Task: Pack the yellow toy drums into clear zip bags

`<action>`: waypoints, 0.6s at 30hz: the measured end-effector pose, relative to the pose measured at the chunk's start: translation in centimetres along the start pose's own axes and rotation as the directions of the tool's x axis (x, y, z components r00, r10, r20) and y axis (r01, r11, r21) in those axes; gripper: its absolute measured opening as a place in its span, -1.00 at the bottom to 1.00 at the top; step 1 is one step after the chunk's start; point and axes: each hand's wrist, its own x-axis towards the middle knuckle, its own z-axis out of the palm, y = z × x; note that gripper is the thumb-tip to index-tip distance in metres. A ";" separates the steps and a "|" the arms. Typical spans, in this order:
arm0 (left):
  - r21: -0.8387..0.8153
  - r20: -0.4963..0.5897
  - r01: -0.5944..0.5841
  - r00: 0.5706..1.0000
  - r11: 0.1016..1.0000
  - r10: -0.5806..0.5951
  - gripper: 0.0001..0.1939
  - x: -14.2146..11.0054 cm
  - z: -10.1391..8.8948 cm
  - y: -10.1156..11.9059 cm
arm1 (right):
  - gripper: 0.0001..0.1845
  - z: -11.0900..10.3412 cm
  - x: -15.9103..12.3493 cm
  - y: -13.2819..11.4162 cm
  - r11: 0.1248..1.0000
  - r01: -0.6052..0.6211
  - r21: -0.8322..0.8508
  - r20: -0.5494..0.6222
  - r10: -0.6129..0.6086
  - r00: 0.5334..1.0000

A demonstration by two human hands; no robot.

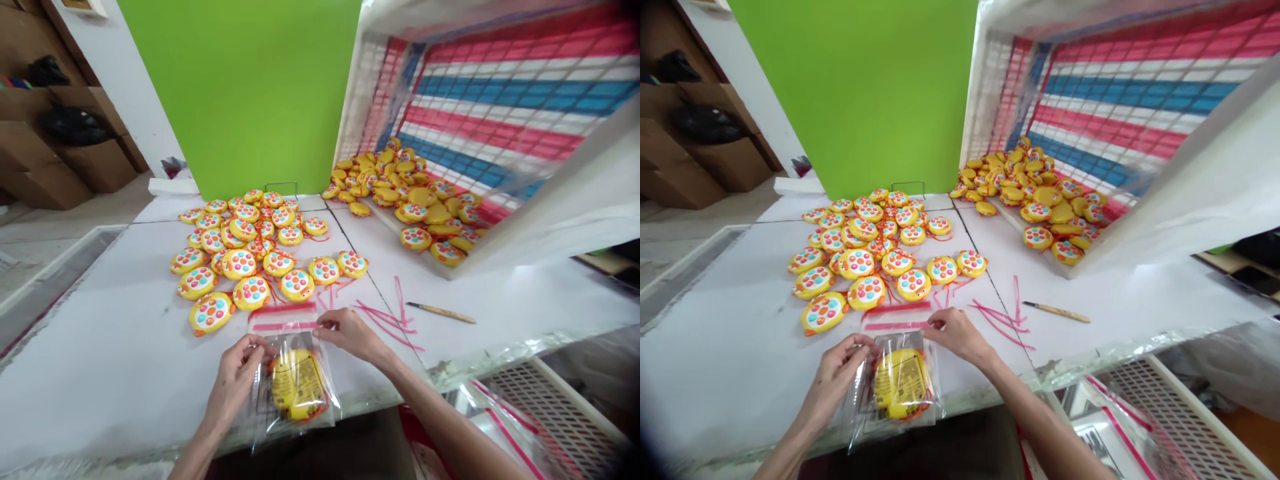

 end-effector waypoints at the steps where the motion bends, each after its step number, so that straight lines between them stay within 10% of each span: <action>1: -0.003 0.006 -0.005 1.000 1.000 0.005 -0.79 0.0 -0.1 -0.2 | -0.83 0.7 0.9 0.4 0.997 -0.009 0.074 0.022 0.008 1.000; 10: -0.165 0.001 0.035 0.999 0.986 -0.036 -0.72 0.1 -1.3 -2.0 | -0.96 2.1 1.1 2.6 0.939 -0.020 0.343 0.075 -0.006 0.997; 18: -0.290 -0.008 0.090 0.995 0.953 -0.096 -0.79 0.3 -0.4 -1.3 | -0.70 2.0 -0.3 1.6 0.993 0.042 0.109 -0.025 -0.040 0.999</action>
